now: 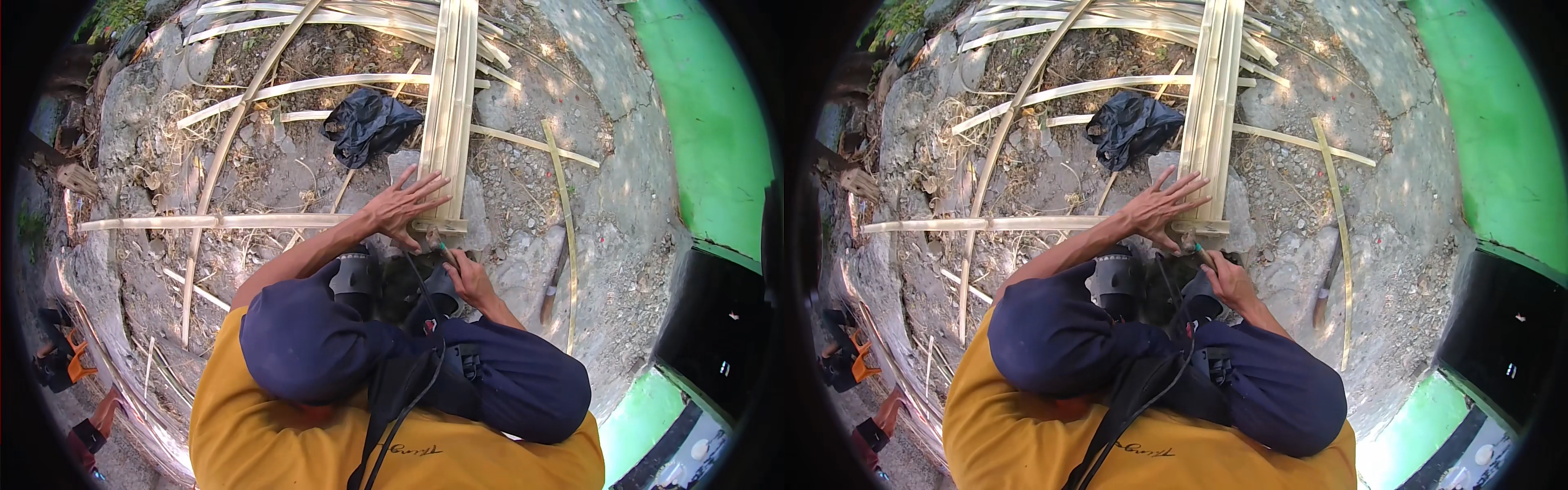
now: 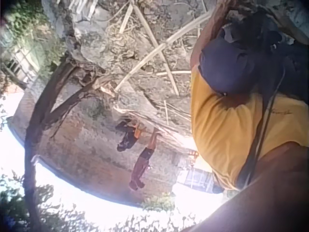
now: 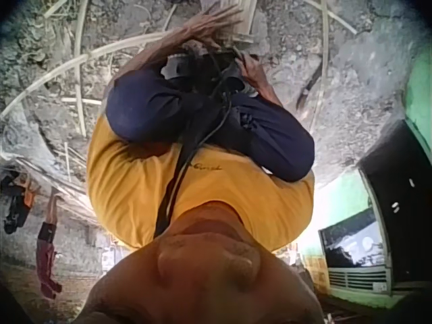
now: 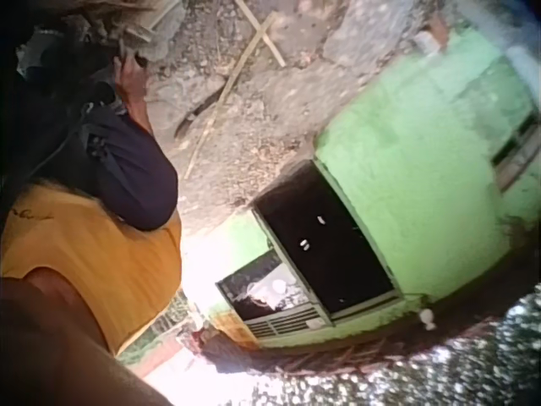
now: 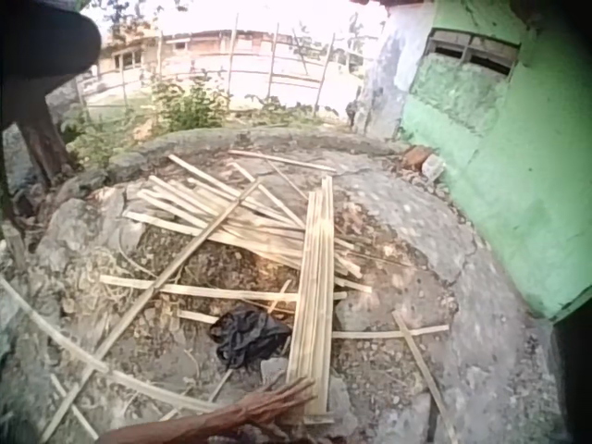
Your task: The person joins bamboo slats to a wooden frame using a hammer and small nails by hand, positioning the slats and driving nails through them into the frame.
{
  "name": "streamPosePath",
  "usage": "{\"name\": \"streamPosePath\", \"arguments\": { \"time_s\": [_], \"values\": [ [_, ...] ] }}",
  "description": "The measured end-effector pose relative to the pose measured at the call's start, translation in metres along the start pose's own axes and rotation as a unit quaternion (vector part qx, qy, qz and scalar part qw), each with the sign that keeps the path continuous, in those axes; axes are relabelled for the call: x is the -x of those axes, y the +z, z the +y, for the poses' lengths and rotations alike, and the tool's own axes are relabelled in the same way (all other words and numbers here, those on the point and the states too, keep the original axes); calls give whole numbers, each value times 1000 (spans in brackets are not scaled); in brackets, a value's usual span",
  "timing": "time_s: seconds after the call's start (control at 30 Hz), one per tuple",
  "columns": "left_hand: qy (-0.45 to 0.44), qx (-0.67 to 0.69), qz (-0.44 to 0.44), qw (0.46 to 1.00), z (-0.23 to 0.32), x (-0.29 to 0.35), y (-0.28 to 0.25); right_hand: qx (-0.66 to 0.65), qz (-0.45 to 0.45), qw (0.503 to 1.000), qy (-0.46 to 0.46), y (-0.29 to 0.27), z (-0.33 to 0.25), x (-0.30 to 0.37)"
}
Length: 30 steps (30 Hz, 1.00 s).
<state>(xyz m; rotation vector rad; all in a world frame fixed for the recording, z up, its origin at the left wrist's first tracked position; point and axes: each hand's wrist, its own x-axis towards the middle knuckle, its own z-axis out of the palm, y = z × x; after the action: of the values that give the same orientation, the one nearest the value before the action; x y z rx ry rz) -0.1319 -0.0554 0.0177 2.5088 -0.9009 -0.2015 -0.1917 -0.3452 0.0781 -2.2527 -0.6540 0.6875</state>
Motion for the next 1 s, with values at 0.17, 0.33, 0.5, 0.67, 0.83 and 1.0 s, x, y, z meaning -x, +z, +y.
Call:
{"name": "streamPosePath", "arguments": {
  "time_s": [0.17, 0.33, 0.5, 0.67, 0.83, 1.0],
  "values": [
    [106, -1, -18, 994, -19, -8, 2, 24, 15, 997, -75, 11, -12, -9],
    [94, 46, -45, 993, -22, -14, 2, 55, -14, 995, -79, 16, -17, -16],
    [85, 26, -31, 996, -18, -11, 3, 59, -3, 997, -50, 20, -14, -22],
    [86, 46, -20, 995, -18, -11, 1, 52, -16, 997, -59, 14, -17, -16],
    [85, 62, -21, 994, -18, -12, -1, 73, -21, 996, -35, 16, -7, -18],
    [88, 71, -17, 993, -20, -12, 2, 51, -16, 996, -77, 16, -12, -13]
  ]
}}
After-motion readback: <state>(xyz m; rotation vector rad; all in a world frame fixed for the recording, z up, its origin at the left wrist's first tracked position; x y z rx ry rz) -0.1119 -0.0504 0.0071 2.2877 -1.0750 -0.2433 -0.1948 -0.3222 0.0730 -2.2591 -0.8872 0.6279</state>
